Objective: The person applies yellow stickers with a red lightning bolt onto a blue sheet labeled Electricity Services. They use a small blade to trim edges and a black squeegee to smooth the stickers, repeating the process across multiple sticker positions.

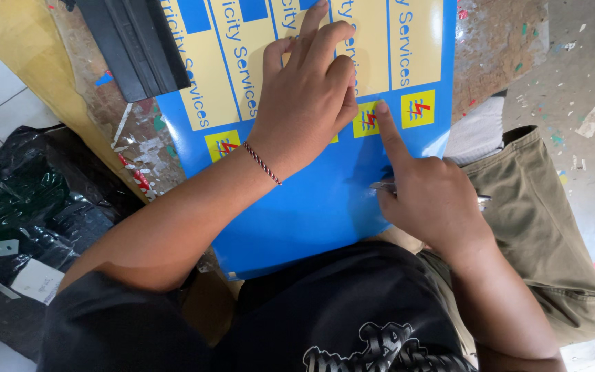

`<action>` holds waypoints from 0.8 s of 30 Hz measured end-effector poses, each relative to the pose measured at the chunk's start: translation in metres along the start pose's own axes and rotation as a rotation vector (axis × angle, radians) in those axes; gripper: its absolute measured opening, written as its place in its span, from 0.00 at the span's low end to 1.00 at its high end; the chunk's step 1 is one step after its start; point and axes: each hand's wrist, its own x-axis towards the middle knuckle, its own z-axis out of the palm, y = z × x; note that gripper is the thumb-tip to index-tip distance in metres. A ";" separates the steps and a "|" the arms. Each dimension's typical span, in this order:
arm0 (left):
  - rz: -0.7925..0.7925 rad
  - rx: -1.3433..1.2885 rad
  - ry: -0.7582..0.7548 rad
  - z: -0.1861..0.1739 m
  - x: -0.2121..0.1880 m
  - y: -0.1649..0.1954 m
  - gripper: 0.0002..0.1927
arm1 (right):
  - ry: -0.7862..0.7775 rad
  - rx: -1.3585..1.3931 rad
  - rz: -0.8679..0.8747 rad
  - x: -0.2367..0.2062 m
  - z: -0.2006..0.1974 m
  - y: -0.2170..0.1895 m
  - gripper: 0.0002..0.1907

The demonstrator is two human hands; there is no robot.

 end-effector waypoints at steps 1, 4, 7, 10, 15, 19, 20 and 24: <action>0.001 0.001 0.002 0.000 0.000 0.000 0.05 | 0.003 -0.074 0.004 0.000 -0.001 -0.002 0.53; 0.009 0.008 0.010 0.000 0.001 0.000 0.05 | 0.063 -0.201 -0.021 0.001 -0.001 -0.008 0.51; 0.006 0.018 0.013 0.000 0.001 -0.001 0.05 | 0.063 -0.221 -0.026 0.002 0.000 -0.009 0.50; -0.001 0.021 0.010 -0.001 0.001 -0.002 0.05 | 0.098 -0.228 -0.057 0.003 0.003 -0.008 0.50; -0.010 0.003 0.012 -0.002 0.002 0.000 0.06 | 0.062 -0.269 -0.058 0.003 0.002 -0.007 0.50; -0.006 -0.002 0.016 -0.002 0.004 -0.001 0.06 | 0.091 -0.116 -0.068 0.005 -0.001 -0.006 0.52; -0.007 -0.001 0.013 -0.003 0.004 -0.002 0.07 | 0.089 -0.143 -0.072 0.005 -0.002 -0.007 0.51; 0.001 -0.012 0.004 -0.003 0.002 -0.001 0.08 | 0.045 -0.222 -0.085 0.004 0.000 -0.010 0.50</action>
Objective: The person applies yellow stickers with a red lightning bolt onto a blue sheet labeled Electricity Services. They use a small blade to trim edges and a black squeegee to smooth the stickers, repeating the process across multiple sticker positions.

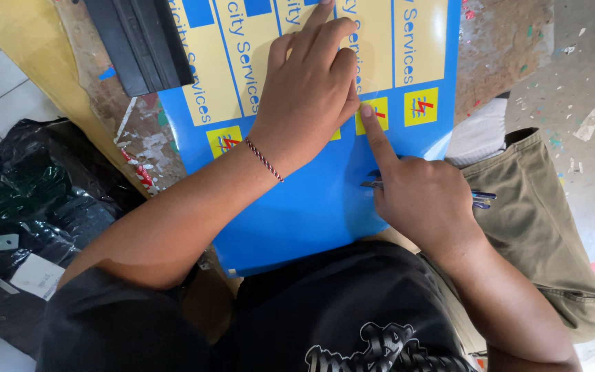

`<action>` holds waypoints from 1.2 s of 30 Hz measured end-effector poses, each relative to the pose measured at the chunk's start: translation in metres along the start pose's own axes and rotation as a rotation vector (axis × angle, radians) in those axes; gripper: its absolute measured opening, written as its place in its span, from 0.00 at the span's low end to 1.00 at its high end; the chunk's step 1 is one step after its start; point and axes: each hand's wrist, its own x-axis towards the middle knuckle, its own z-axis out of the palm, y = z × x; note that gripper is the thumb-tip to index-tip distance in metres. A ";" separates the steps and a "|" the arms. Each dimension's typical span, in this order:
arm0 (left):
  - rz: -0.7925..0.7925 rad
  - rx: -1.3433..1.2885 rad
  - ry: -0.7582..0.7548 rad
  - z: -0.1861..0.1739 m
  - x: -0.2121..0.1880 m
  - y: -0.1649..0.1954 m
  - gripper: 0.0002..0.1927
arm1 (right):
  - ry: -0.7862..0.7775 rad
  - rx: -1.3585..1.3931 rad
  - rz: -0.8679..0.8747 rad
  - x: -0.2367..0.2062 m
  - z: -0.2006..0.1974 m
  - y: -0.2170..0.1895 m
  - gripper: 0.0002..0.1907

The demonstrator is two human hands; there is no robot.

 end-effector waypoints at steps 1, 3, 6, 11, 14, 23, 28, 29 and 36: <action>-0.005 -0.002 -0.002 0.001 0.000 0.000 0.08 | -0.014 -0.015 -0.002 0.000 0.001 0.000 0.51; -0.007 0.000 0.005 0.001 0.001 0.001 0.09 | -0.027 -0.118 -0.015 0.000 0.002 -0.002 0.49; -0.005 0.008 0.019 0.002 0.004 0.000 0.10 | -0.013 -0.177 -0.034 -0.001 0.003 -0.004 0.47; -0.015 0.009 0.029 0.004 0.008 -0.002 0.11 | -0.002 -0.180 -0.045 0.001 0.006 -0.004 0.47; -0.019 0.028 0.048 0.005 0.009 -0.004 0.10 | -0.023 -0.178 -0.043 0.002 0.006 -0.003 0.48; -0.052 -0.157 0.136 -0.004 0.019 -0.015 0.10 | -0.153 -0.072 -0.019 0.011 -0.009 -0.002 0.49; -0.027 -0.372 0.165 -0.014 0.023 -0.022 0.14 | -0.274 -0.066 0.015 0.012 -0.018 -0.001 0.51; -0.011 -0.377 0.193 -0.015 0.022 -0.022 0.14 | -0.270 -0.055 0.014 0.012 -0.018 -0.002 0.52; 0.001 -0.393 0.191 -0.017 0.022 -0.019 0.14 | -0.090 -0.092 -0.051 0.011 -0.011 -0.005 0.50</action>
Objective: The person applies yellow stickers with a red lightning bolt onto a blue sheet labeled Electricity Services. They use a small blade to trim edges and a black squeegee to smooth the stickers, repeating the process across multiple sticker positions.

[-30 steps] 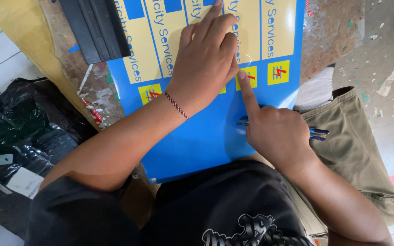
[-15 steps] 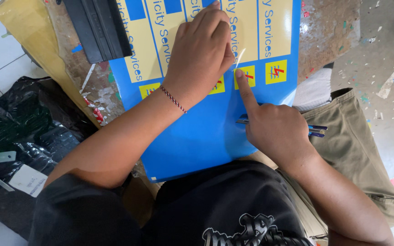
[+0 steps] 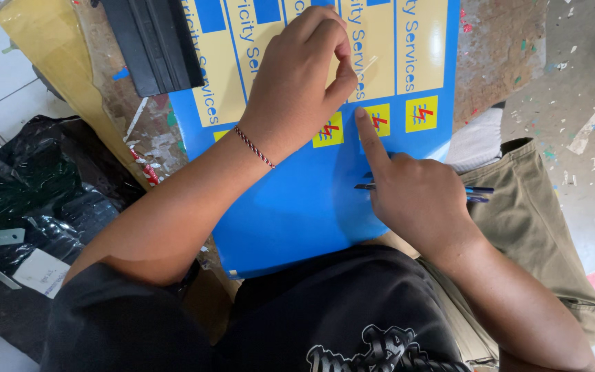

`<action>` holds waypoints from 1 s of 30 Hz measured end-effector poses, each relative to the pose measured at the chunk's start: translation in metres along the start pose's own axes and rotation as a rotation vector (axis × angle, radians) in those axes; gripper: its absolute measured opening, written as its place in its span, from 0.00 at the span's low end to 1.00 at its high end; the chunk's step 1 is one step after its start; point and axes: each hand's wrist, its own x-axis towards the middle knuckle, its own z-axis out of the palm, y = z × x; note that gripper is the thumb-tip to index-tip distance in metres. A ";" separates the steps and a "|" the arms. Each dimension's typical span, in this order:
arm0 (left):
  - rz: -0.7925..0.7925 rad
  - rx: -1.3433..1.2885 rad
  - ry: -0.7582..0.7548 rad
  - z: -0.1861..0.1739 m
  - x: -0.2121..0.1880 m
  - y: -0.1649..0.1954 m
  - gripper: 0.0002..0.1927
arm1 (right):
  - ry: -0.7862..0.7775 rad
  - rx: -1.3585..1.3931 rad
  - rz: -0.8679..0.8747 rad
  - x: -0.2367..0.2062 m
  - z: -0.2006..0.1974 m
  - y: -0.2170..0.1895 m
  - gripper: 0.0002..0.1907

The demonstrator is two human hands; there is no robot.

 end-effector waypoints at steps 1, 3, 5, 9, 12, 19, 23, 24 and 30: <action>0.003 -0.001 0.002 0.000 0.000 0.000 0.14 | 0.046 -0.023 -0.010 0.000 0.002 -0.001 0.49; 0.002 -0.003 0.001 0.001 -0.001 0.000 0.15 | 0.069 0.020 -0.016 -0.001 0.004 -0.002 0.49; -0.009 -0.002 -0.003 0.000 -0.001 0.001 0.15 | 0.066 0.076 -0.024 0.000 0.006 -0.002 0.50; -0.009 -0.073 0.002 -0.003 0.000 0.002 0.13 | 0.055 0.194 -0.033 0.000 0.005 0.002 0.52; -0.035 -0.158 0.018 -0.007 0.000 0.005 0.12 | 0.115 0.268 -0.060 -0.002 0.004 0.006 0.52; -0.155 -0.271 0.049 -0.008 -0.001 0.009 0.09 | 0.154 0.267 0.032 -0.005 0.014 0.006 0.50; -0.169 -0.336 0.020 -0.010 0.000 0.012 0.08 | 0.254 0.469 0.026 -0.009 0.021 0.015 0.45; -0.195 -0.387 -0.010 -0.010 0.000 0.013 0.06 | 0.303 0.561 0.028 -0.013 0.023 0.021 0.41; -0.215 -0.540 -0.133 -0.008 -0.002 0.024 0.04 | 0.583 1.093 0.257 -0.039 0.039 0.046 0.14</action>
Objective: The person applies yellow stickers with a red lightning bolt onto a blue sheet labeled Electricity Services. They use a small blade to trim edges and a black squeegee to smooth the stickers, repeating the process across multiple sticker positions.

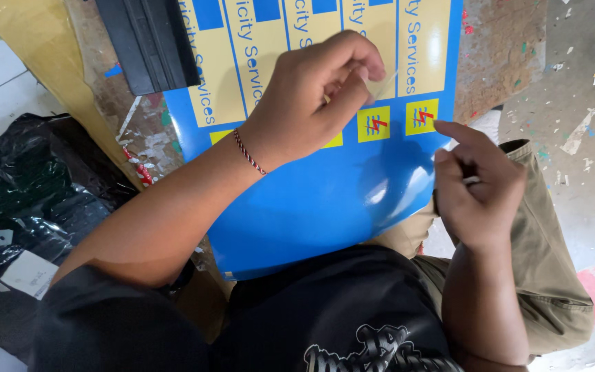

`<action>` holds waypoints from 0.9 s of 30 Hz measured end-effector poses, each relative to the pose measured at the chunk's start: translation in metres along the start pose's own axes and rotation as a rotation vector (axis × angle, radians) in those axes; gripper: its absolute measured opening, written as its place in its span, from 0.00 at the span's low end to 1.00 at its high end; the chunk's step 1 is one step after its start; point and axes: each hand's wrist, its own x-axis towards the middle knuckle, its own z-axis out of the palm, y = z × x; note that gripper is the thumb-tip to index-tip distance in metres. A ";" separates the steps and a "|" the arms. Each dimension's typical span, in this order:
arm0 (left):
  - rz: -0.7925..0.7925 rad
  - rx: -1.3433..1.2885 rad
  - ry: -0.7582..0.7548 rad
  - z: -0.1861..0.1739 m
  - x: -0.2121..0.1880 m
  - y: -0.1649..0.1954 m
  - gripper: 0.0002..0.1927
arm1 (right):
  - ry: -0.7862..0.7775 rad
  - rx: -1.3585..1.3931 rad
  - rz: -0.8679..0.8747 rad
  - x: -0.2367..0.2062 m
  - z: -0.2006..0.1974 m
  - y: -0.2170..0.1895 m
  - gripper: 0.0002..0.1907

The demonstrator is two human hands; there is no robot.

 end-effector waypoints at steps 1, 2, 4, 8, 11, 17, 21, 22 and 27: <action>-0.022 -0.017 -0.034 0.002 0.000 0.001 0.04 | 0.048 0.149 0.047 -0.003 0.000 0.003 0.11; -0.042 -0.033 -0.071 0.003 0.000 0.001 0.05 | 0.047 0.168 0.029 -0.004 0.000 0.005 0.10; -0.018 -0.021 -0.108 0.006 0.000 0.001 0.05 | 0.030 0.212 0.012 -0.005 0.001 0.007 0.09; -0.122 -0.301 -0.181 0.014 -0.002 0.003 0.08 | -0.040 0.398 0.090 0.002 0.009 0.003 0.14; -0.269 -0.403 -0.259 0.024 -0.004 0.006 0.08 | -0.059 0.651 0.173 0.006 0.016 0.002 0.19; -0.205 -0.362 -0.280 0.031 -0.005 0.010 0.07 | -0.118 0.789 0.151 0.002 0.021 0.013 0.09; -0.378 -0.309 -0.325 0.028 -0.004 0.011 0.07 | -0.111 0.851 0.147 0.003 0.020 0.015 0.07; -0.371 -0.304 -0.332 0.028 -0.004 0.011 0.07 | -0.109 0.880 0.153 0.003 0.020 0.015 0.08; -0.283 -0.285 -0.339 0.028 -0.004 0.012 0.07 | -0.129 0.736 0.169 0.001 0.024 0.013 0.08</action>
